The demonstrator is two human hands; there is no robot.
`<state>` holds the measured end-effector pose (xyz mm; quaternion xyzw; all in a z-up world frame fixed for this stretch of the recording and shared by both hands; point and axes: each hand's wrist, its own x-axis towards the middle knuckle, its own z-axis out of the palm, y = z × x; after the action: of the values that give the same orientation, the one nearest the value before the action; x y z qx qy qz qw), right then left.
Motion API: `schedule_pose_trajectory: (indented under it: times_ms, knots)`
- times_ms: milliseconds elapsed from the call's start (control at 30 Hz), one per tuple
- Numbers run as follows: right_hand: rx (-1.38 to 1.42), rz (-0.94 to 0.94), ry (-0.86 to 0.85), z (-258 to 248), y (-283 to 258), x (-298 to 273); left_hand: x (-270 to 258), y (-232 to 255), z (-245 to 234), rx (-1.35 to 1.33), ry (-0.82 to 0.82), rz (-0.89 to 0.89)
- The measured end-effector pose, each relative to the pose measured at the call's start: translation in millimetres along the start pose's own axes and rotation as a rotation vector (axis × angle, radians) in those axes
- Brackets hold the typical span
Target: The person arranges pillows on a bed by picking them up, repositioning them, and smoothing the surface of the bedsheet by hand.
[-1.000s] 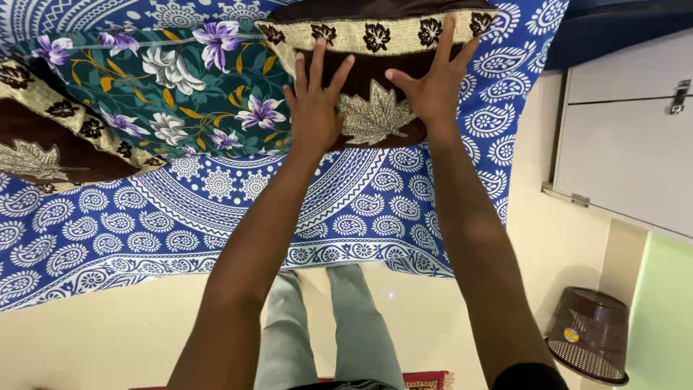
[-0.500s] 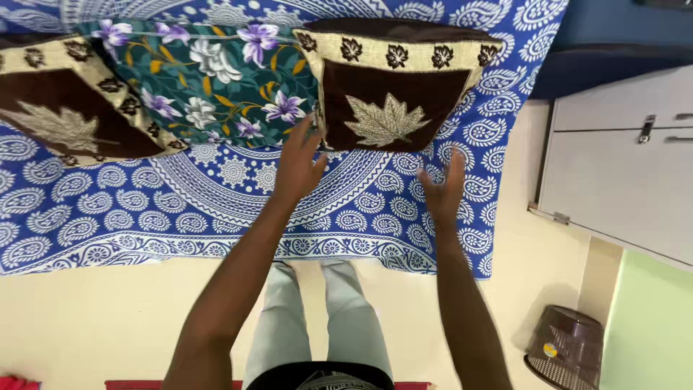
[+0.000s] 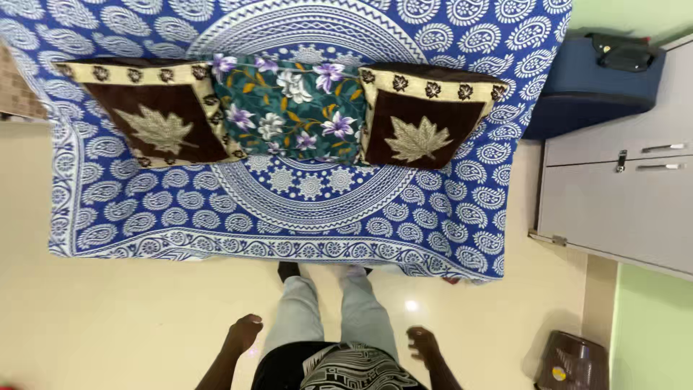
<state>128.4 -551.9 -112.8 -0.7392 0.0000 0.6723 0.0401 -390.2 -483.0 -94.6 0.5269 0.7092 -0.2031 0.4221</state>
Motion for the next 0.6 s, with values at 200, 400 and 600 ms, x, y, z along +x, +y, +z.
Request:
schedule_pose_trajectory:
  times_ms: [200, 400, 600]
  knots:
    - [0.244, -0.357, -0.022, 60.0, -23.3, -39.0, -21.2, -19.3, -55.1, -0.229, 0.173, 0.217]
    - [0.330, -0.414, 0.011, 133.9, 10.3, -98.8, -26.9, -76.4, -119.2, -0.483, 0.156, 0.293]
    - [0.275, -0.200, 0.055, 186.8, 78.6, -135.0, -3.1, -196.3, -123.6, -0.027, 0.371, 0.409]
